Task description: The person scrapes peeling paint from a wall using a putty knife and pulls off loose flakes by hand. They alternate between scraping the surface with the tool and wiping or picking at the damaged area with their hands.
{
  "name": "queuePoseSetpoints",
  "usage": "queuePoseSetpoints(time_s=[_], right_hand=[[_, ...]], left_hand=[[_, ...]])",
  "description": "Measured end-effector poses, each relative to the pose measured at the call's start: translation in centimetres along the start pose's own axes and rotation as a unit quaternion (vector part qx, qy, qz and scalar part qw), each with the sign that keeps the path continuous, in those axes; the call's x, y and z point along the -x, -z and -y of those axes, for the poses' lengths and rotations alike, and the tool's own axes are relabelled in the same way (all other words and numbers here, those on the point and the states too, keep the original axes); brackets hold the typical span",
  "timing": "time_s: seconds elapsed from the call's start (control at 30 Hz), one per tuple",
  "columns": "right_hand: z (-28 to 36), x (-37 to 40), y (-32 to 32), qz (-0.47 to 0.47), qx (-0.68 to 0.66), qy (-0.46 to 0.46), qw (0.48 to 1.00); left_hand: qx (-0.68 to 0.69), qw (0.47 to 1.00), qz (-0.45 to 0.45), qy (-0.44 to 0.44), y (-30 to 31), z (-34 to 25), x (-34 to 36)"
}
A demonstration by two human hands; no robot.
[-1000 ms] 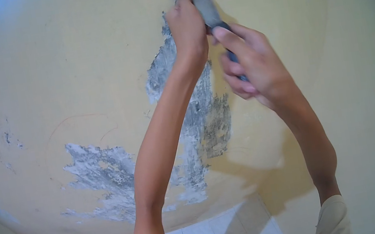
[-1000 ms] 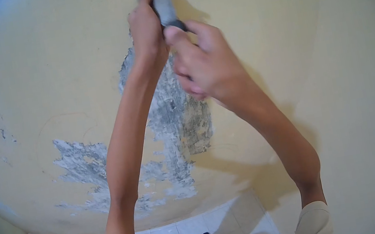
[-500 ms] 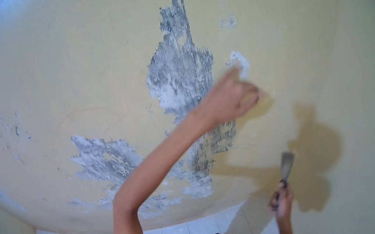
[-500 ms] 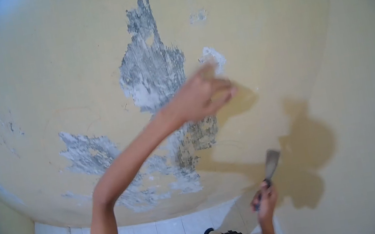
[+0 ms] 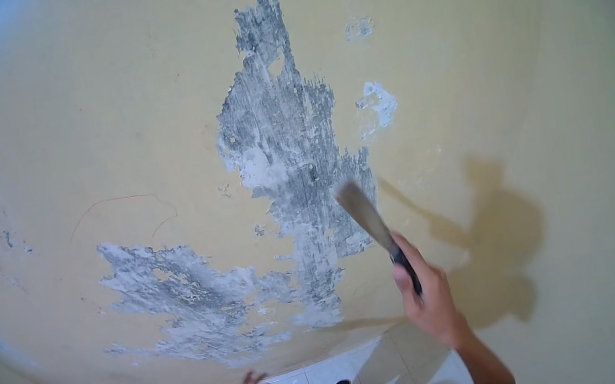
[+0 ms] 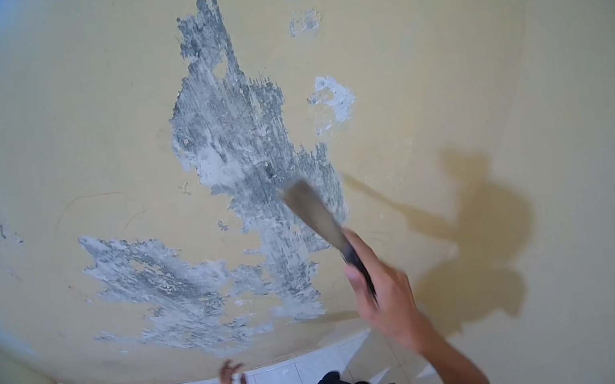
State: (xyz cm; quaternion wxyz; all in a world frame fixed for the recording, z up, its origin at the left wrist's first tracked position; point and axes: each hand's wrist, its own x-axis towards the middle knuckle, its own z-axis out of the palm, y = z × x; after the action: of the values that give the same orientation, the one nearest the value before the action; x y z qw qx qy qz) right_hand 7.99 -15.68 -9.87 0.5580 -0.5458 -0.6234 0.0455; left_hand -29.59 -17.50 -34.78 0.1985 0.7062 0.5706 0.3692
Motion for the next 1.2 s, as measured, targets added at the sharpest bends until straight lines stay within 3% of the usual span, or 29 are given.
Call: queuePoseSetpoints(time_s=[0.03,0.1,0.13,0.17,0.23,0.33,0.43,0.53,0.6,0.7,1.03,1.2], right_hand=[[0.4,-2.4,-0.5,-0.001,0.014,0.080,0.997],[2.8,-6.2,-1.7,-0.052,0.026,0.123,0.991],[3.9,-7.5,-2.2,-0.057,0.032,0.119,0.991],[4.9,-8.6,-2.6,-0.085,0.070,0.130,0.985],[6.0,-9.6,-4.0,-0.119,0.117,0.134,0.977],[6.4,-9.9,-5.9,-0.160,0.116,0.108,0.974],[6.4,-9.4,-7.3,-0.203,0.164,0.119,0.958],[6.4,-8.7,-8.2,-0.181,0.185,0.089,0.962],[5.6,-9.0,-8.6,-0.198,0.171,0.124,0.957],[7.3,-10.7,-8.0,-0.192,0.098,0.091,0.972],[9.0,-11.7,-7.5,-0.199,0.042,0.091,0.975],[9.9,-11.5,-5.1,-0.125,0.028,0.049,0.991]], left_hand=[[-0.020,0.999,-0.048,0.017,1.5,-0.2,-1.1],[-0.028,0.988,-0.148,0.038,3.9,-1.9,-4.8],[-0.016,0.979,-0.200,0.043,4.5,-2.8,-6.8],[-0.013,0.980,-0.193,0.038,4.9,-3.4,-8.7],[-0.053,0.950,-0.308,0.024,5.4,-4.4,-12.4],[-0.023,0.933,-0.354,0.052,6.2,-6.3,-17.6],[-0.036,0.941,-0.337,0.002,6.2,-3.3,-20.6],[-0.075,0.950,-0.299,-0.039,6.4,-1.2,-20.8],[-0.130,0.947,-0.282,-0.078,6.4,-0.6,-20.7],[-0.157,0.950,-0.262,-0.064,6.5,-0.7,-20.8],[-0.179,0.948,-0.256,-0.063,6.5,-0.7,-20.9],[-0.194,0.946,-0.253,-0.056,6.3,-0.6,-20.3]])
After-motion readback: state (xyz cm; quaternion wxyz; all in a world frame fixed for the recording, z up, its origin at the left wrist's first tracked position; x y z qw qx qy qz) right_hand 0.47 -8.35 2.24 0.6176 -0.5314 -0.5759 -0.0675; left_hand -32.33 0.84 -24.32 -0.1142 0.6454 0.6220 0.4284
